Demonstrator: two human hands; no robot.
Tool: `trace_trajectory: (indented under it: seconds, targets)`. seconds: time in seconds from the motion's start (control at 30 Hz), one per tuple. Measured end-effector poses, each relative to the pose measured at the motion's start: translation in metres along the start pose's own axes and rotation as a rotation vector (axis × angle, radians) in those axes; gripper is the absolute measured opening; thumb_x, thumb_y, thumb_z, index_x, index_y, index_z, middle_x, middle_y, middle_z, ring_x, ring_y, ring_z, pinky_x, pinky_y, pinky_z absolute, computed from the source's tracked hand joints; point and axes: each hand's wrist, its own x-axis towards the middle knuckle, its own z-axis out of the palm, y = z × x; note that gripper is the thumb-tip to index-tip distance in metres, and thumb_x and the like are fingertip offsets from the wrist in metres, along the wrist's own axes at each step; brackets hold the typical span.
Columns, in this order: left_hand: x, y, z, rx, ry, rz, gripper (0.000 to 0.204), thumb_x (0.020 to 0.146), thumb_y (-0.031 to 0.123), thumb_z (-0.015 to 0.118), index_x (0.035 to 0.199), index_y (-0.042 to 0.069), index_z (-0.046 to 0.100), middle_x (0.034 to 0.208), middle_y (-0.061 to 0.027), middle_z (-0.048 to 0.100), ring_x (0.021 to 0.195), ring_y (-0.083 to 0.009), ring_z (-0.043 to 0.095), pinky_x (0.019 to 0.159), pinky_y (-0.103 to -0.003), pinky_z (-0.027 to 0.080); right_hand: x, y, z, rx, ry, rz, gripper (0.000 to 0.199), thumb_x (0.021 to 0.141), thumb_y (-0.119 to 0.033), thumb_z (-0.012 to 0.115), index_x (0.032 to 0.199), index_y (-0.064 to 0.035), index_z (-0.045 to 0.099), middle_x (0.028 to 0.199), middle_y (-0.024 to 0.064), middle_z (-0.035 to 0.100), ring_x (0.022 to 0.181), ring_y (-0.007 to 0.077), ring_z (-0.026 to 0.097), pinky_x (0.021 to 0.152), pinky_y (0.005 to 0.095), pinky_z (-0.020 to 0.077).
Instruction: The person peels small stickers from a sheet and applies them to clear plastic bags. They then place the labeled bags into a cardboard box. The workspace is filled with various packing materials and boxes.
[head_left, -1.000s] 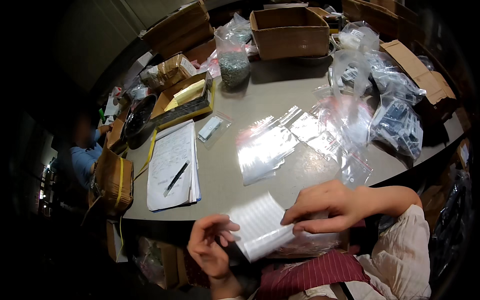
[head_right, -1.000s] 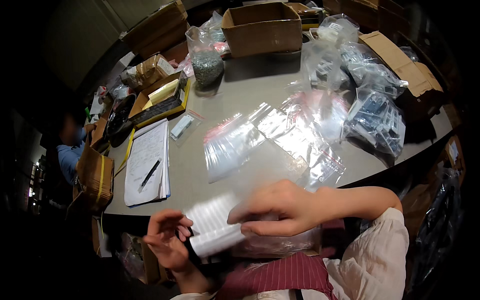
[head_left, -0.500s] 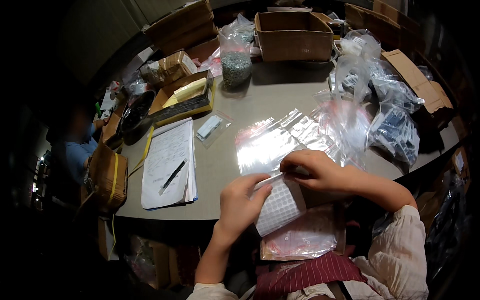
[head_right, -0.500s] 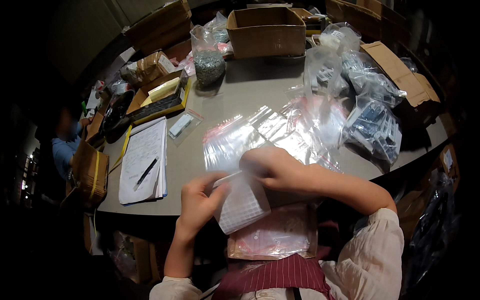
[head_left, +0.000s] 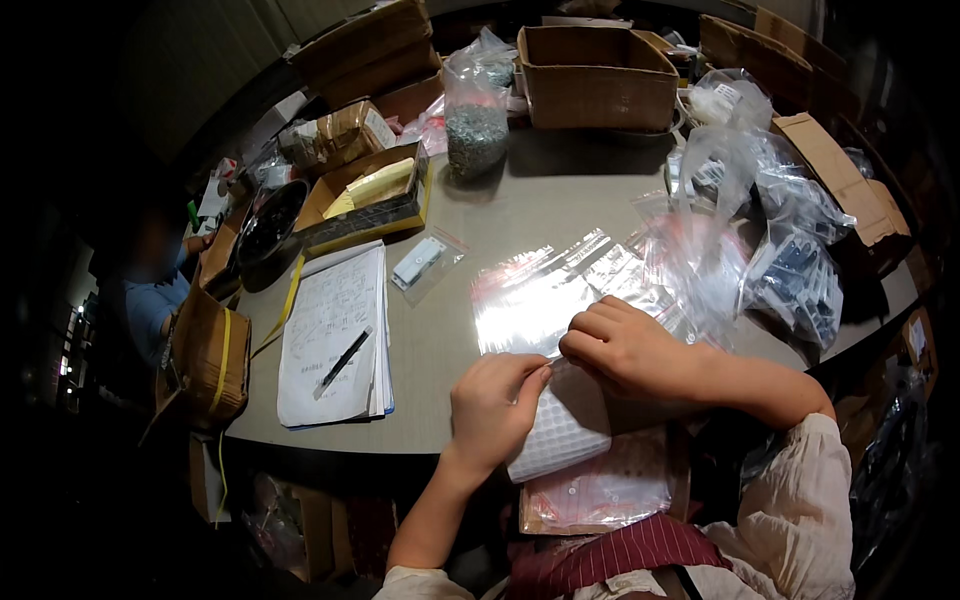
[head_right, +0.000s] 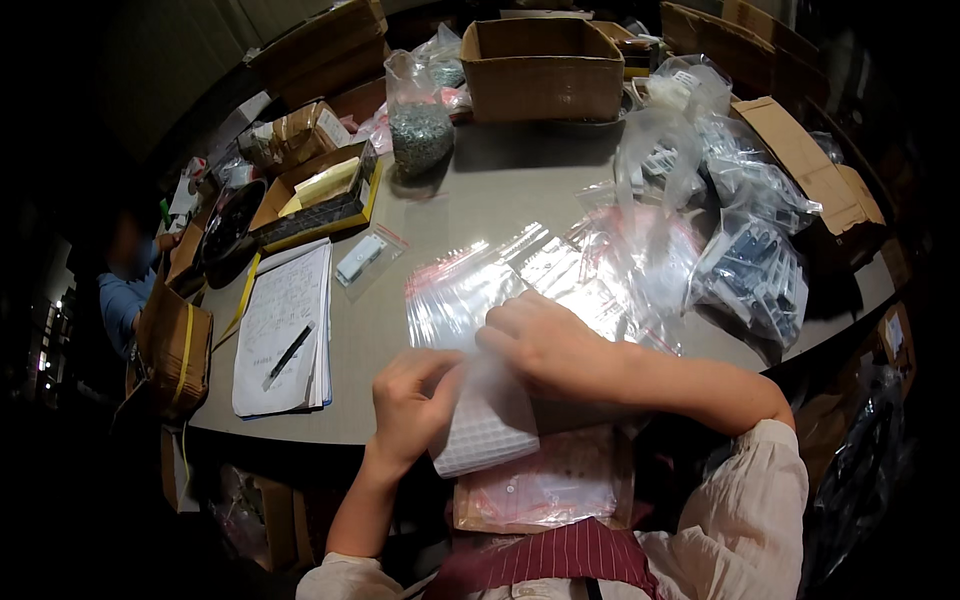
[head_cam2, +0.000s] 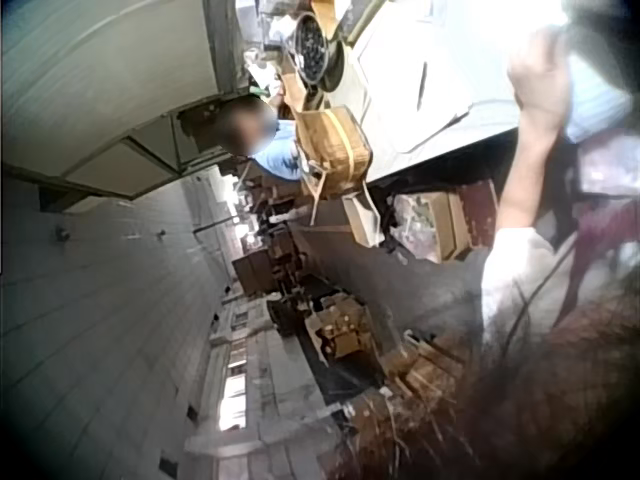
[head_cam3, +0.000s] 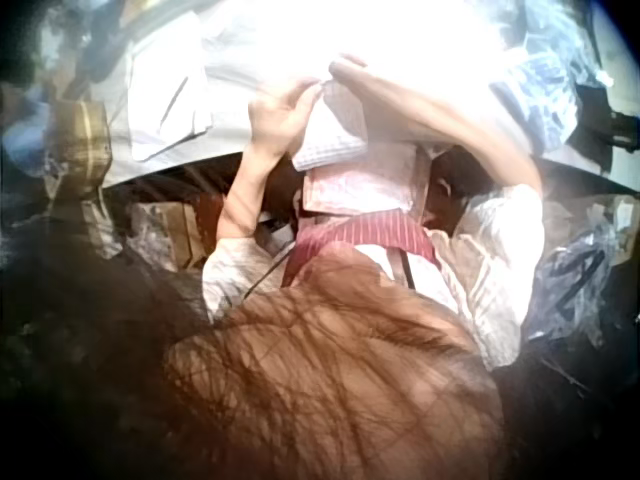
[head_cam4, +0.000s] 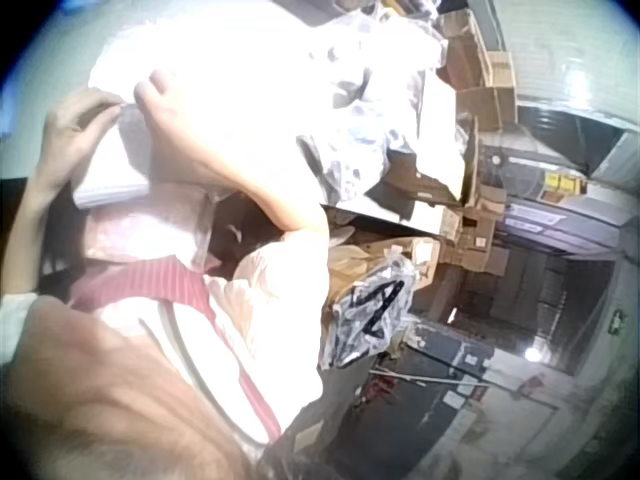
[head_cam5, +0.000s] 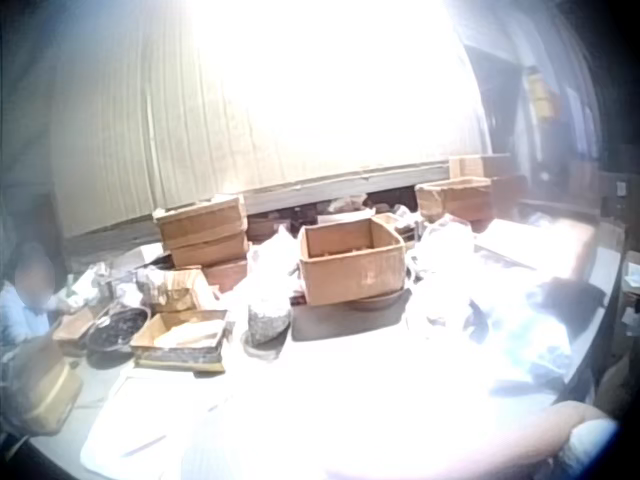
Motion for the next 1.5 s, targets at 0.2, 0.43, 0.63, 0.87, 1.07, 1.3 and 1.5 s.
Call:
trace_trajectory:
  seconds: [0.2, 0.43, 0.63, 0.87, 1.07, 1.3, 1.5]
  targets:
    - [0.003, -0.008, 0.001, 0.02, -0.011, -0.185, 0.008, 0.088, 0.012, 0.078, 0.094, 0.008, 0.078, 0.098, -0.0109, 0.077, 0.092, -0.0297, 0.071, 0.081, -0.039, 0.054, 0.015, 0.03, -0.008, 0.192, -0.016, 0.066, 0.017, 0.086, -0.007, 0.071, 0.102, -0.0029, 0.065, 0.091, 0.0117, 0.065, 0.086, 0.0288, 0.066, 0.082, 0.0397, 0.0532]
    - [0.014, -0.017, 0.012, 0.124, -0.097, 0.118, 0.007, 0.086, 0.012, 0.075, 0.091, 0.007, 0.075, 0.117, -0.0118, 0.075, 0.123, -0.0353, 0.063, 0.105, -0.048, 0.042, 0.061, 0.097, 0.002, 0.4, -0.391, 0.437, 0.025, 0.091, -0.017, 0.07, 0.103, 0.0041, 0.067, 0.092, 0.0204, 0.073, 0.083, 0.037, 0.07, 0.077, 0.0448, 0.0551]
    - [0.011, -0.024, 0.009, 0.111, -0.101, 0.136, 0.007, 0.086, 0.011, 0.075, 0.089, 0.006, 0.073, 0.109, -0.01, 0.078, 0.117, -0.0329, 0.066, 0.105, -0.047, 0.044, 0.051, 0.126, -0.018, 0.118, -0.468, 0.716, 0.038, 0.09, -0.032, 0.079, 0.1, 0.0026, 0.07, 0.089, 0.0213, 0.073, 0.083, 0.036, 0.072, 0.074, 0.0438, 0.0557]
    - [0.011, -0.025, 0.01, 0.06, -0.102, 0.128, 0.007, 0.084, 0.011, 0.077, 0.088, 0.007, 0.073, 0.108, -0.0086, 0.079, 0.113, -0.0321, 0.068, 0.107, -0.048, 0.044, 0.05, 0.101, -0.016, 0.472, -0.298, 0.452, 0.026, 0.092, -0.02, 0.076, 0.102, 0.0016, 0.065, 0.09, 0.0153, 0.072, 0.079, 0.0276, 0.069, 0.073, 0.0389, 0.0553]
    - [0.01, -0.024, 0.006, 0.047, -0.132, 0.12, 0.008, 0.086, 0.013, 0.076, 0.089, 0.006, 0.073, 0.113, -0.0091, 0.078, 0.115, -0.0306, 0.068, 0.109, -0.049, 0.043, 0.051, 0.073, 0.011, 0.127, -0.202, 0.389, 0.02, 0.088, -0.011, 0.072, 0.101, 0.0003, 0.062, 0.087, 0.0208, 0.069, 0.082, 0.0414, 0.068, 0.072, 0.0474, 0.0533]
    - [0.009, -0.025, 0.007, 0.058, -0.107, 0.107, 0.009, 0.088, 0.014, 0.077, 0.091, 0.006, 0.074, 0.114, -0.0092, 0.078, 0.114, -0.0289, 0.07, 0.106, -0.047, 0.044, 0.022, 0.111, -0.036, 0.05, -0.401, 0.674, 0.032, 0.087, -0.025, 0.081, 0.102, -0.0007, 0.066, 0.092, 0.0185, 0.074, 0.086, 0.0357, 0.072, 0.075, 0.0431, 0.0548]
    - [0.009, -0.028, 0.007, -0.031, -0.07, 0.038, 0.008, 0.088, 0.013, 0.078, 0.093, 0.006, 0.076, 0.109, -0.0071, 0.079, 0.112, -0.0259, 0.071, 0.103, -0.043, 0.045, 0.013, 0.062, -0.041, 0.515, -0.29, 0.482, 0.024, 0.085, -0.014, 0.077, 0.104, -0.0018, 0.068, 0.099, 0.018, 0.069, 0.093, 0.0382, 0.07, 0.079, 0.0435, 0.0555]
